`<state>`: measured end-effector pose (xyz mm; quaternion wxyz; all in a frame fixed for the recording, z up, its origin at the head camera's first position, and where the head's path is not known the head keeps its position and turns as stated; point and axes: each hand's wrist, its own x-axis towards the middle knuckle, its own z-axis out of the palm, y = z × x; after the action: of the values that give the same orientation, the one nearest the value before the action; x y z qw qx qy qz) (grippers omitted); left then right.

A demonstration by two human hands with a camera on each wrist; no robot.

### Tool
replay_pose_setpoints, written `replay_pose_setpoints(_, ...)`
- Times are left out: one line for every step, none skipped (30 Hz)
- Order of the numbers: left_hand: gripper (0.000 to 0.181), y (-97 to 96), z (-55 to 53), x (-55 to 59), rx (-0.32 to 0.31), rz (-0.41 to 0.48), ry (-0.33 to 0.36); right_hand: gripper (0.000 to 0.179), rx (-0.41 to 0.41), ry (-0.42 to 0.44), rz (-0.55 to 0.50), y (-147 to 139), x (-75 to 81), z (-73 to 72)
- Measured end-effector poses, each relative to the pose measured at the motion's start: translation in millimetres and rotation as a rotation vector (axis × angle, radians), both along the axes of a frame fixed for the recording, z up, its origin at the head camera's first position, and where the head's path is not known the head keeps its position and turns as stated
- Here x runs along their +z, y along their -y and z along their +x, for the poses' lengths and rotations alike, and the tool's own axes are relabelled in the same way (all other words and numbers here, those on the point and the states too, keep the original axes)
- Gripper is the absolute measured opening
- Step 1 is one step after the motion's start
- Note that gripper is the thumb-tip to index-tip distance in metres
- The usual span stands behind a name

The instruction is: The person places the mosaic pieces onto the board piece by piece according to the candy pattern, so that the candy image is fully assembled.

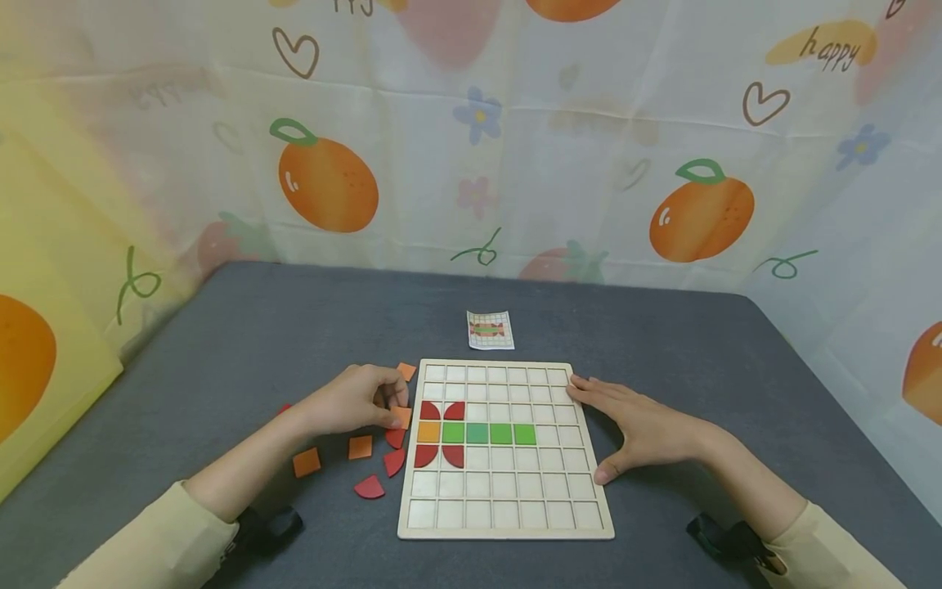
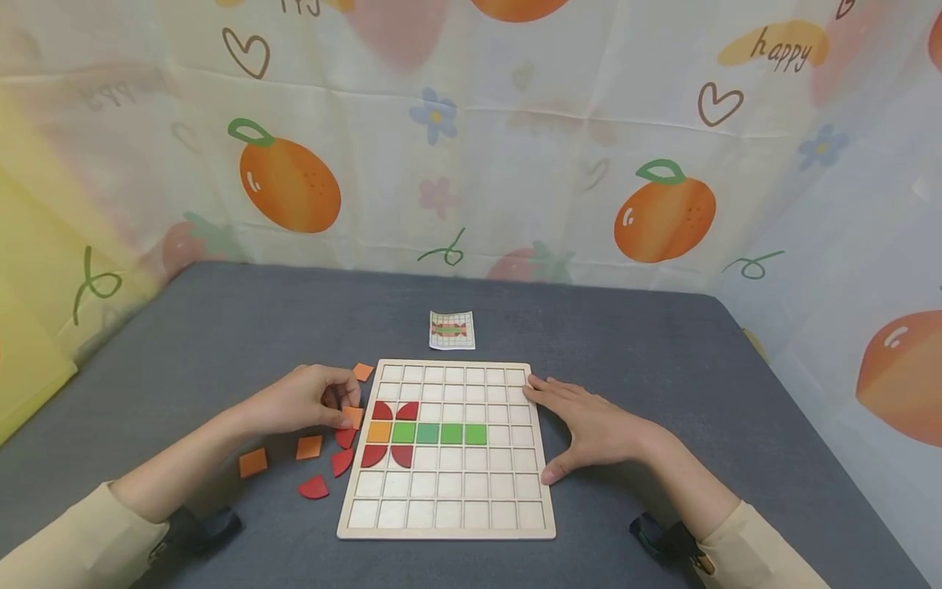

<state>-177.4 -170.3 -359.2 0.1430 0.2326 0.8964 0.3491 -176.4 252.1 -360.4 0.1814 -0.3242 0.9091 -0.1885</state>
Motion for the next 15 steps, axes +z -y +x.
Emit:
replay_pose_setpoints(0.015,-0.4,0.3,0.3,0.001,-0.001,-0.002,0.12,0.0,-0.001,0.001,-0.1,-0.1,-0.1)
replay_pose_setpoints(0.014,-0.7,0.6,0.7,0.003,-0.003,-0.002,0.12,-0.001,0.0,0.001,-0.1,0.0,-0.1)
replay_pose_setpoints(0.013,-1.1,0.8,0.9,0.004,-0.004,-0.003,0.12,0.0,0.0,0.001,-0.2,-0.1,-0.2)
replay_pose_setpoints(0.012,-1.5,1.0,1.3,0.005,-0.006,-0.004,0.12,0.0,0.0,0.002,-0.2,-0.2,-0.3)
replay_pose_setpoints(0.012,-1.9,1.2,1.7,0.006,-0.007,-0.006,0.12,0.002,-0.001,0.002,-0.3,-0.3,-0.4)
replay_pose_setpoints(0.01,-2.2,1.4,2.2,0.007,-0.007,-0.004,0.12,0.003,-0.001,0.001,-0.4,-0.4,-0.3)
replay_pose_setpoints(0.009,-2.4,1.5,2.7,0.008,-0.006,-0.003,0.12,0.004,-0.001,0.001,-0.5,-0.4,-0.3)
replay_pose_setpoints(0.007,-2.5,1.5,3.3,0.009,-0.006,-0.005,0.12,0.003,0.0,0.0,-0.4,-0.2,-0.2)
replay_pose_setpoints(0.006,-2.5,1.3,3.8,0.011,-0.007,-0.006,0.12,0.003,0.0,-0.001,-0.3,0.0,0.0)
replay_pose_setpoints(0.006,-2.6,1.2,4.7,0.017,-0.011,-0.009,0.119,0.002,0.001,-0.001,-0.3,0.1,0.1)
replay_pose_setpoints(0.007,-3.0,1.3,6.0,0.023,-0.014,-0.014,0.12,0.002,0.001,-0.001,-0.3,0.3,0.2)
replay_pose_setpoints(0.009,-3.5,1.2,7.1,0.029,-0.016,-0.019,0.119,0.001,0.001,0.0,-0.1,0.6,0.4)
replay_pose_setpoints(0.01,-4.0,1.1,8.1,0.038,-0.016,-0.024,0.12,-0.001,0.001,0.002,0.0,0.6,0.4)
replay_pose_setpoints(0.01,-4.5,1.0,9.0,0.048,-0.017,-0.029,0.119,-0.002,0.001,0.002,0.0,0.8,0.6)
replay_pose_setpoints(0.01,-5.2,0.8,9.6,0.057,-0.014,-0.032,0.119,-0.002,0.002,0.004,0.0,0.9,0.7)
